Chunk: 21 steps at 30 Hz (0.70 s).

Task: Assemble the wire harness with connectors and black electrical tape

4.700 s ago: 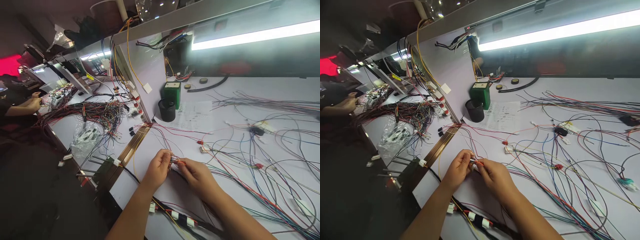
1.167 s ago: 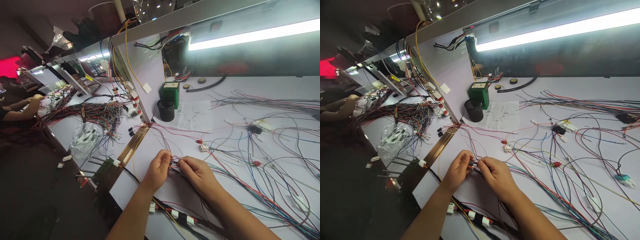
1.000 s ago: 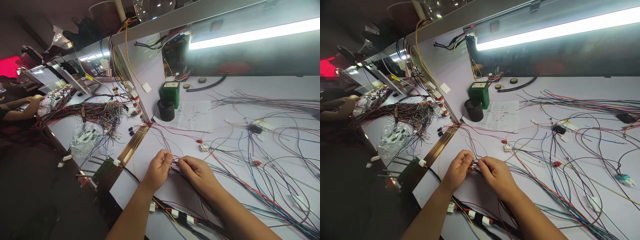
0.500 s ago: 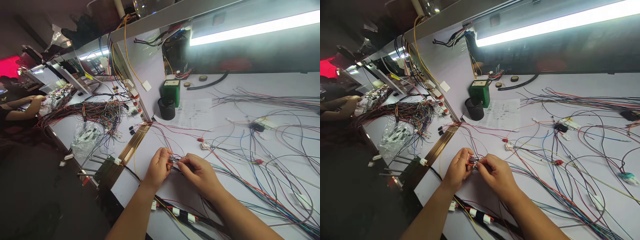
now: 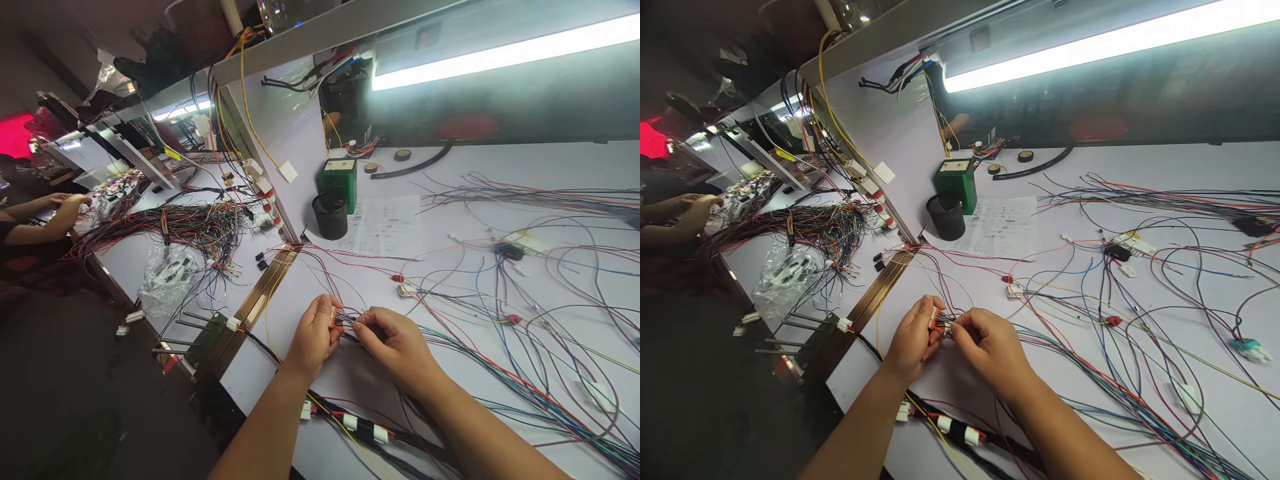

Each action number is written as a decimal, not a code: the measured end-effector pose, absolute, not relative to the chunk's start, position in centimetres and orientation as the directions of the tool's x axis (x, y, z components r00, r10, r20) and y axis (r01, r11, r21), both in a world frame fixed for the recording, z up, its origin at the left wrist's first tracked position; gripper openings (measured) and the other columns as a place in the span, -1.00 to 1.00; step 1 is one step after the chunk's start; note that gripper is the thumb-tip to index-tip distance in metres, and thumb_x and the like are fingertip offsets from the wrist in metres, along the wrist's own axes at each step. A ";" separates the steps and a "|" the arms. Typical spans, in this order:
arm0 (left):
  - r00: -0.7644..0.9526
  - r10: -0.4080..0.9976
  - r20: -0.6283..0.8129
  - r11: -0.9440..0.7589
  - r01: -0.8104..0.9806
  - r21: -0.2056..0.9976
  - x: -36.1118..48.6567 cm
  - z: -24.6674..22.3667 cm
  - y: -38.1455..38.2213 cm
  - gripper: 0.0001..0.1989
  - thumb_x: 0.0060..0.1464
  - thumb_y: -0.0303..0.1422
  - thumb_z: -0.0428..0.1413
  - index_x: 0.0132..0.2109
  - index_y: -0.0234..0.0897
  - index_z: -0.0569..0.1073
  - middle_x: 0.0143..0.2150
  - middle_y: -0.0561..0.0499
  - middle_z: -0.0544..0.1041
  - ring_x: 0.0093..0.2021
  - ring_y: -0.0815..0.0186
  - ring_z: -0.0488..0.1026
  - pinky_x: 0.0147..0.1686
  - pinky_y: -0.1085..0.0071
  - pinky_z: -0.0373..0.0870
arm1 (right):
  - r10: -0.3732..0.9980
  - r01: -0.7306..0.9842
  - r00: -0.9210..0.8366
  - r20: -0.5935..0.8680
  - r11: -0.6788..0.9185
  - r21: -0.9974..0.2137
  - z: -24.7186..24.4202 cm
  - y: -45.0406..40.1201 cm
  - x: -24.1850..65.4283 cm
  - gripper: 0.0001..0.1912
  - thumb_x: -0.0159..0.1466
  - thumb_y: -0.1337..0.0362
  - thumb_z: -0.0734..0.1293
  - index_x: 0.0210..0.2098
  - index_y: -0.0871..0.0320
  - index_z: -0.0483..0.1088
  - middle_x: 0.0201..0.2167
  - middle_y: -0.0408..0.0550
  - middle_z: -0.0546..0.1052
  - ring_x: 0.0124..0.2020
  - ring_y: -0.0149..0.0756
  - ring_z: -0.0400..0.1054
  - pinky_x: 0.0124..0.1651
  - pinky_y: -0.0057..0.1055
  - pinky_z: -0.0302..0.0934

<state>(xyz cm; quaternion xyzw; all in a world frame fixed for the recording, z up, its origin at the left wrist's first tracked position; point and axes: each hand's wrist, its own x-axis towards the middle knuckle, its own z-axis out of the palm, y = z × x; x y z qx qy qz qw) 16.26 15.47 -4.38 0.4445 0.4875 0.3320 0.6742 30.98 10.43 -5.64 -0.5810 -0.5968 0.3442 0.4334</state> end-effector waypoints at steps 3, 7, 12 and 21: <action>0.304 0.878 -0.370 0.397 -0.029 0.918 16.2 -4.4 15.5 -0.52 0.11 0.11 -0.06 -0.22 -0.25 0.34 -0.71 0.24 0.13 -0.76 0.55 -0.10 -0.80 0.66 -0.14 | 0.994 0.372 0.057 0.095 0.067 -0.926 -5.5 10.5 31.0 -0.81 0.26 0.19 0.25 -0.42 0.10 0.41 -0.48 -0.14 0.49 -0.44 -0.33 0.34 -0.34 -0.40 0.19; 0.322 0.875 -0.362 0.404 -0.070 0.912 16.3 -4.3 15.5 -0.52 0.10 0.11 -0.03 -0.20 -0.25 0.34 -0.69 0.23 0.16 -0.75 0.56 -0.08 -0.79 0.67 -0.15 | 0.993 0.251 0.115 0.008 -0.021 -0.968 -5.1 10.5 31.1 -0.75 0.26 0.13 0.23 -0.44 0.13 0.38 -0.53 -0.15 0.46 -0.47 -0.34 0.31 -0.41 -0.43 0.18; 0.332 0.862 -0.384 0.431 -0.079 0.899 16.3 -4.3 15.5 -0.53 0.13 0.11 -0.07 -0.20 -0.24 0.33 -0.70 0.23 0.16 -0.77 0.57 -0.10 -0.79 0.68 -0.16 | 0.990 0.206 0.137 -0.033 -0.061 -0.977 -4.8 10.6 31.2 -0.76 0.23 0.12 0.26 -0.46 0.14 0.37 -0.55 -0.17 0.43 -0.50 -0.36 0.27 -0.47 -0.46 0.14; 0.323 0.861 -0.392 0.439 -0.084 0.895 16.3 -4.5 15.5 -0.54 0.14 0.10 -0.08 -0.20 -0.23 0.32 -0.71 0.24 0.13 -0.77 0.58 -0.12 -0.78 0.67 -0.18 | 0.993 0.203 0.109 -0.041 -0.062 -0.977 -4.8 10.7 31.2 -0.77 0.22 0.14 0.25 -0.44 0.14 0.39 -0.54 -0.17 0.42 -0.48 -0.37 0.26 -0.42 -0.45 0.16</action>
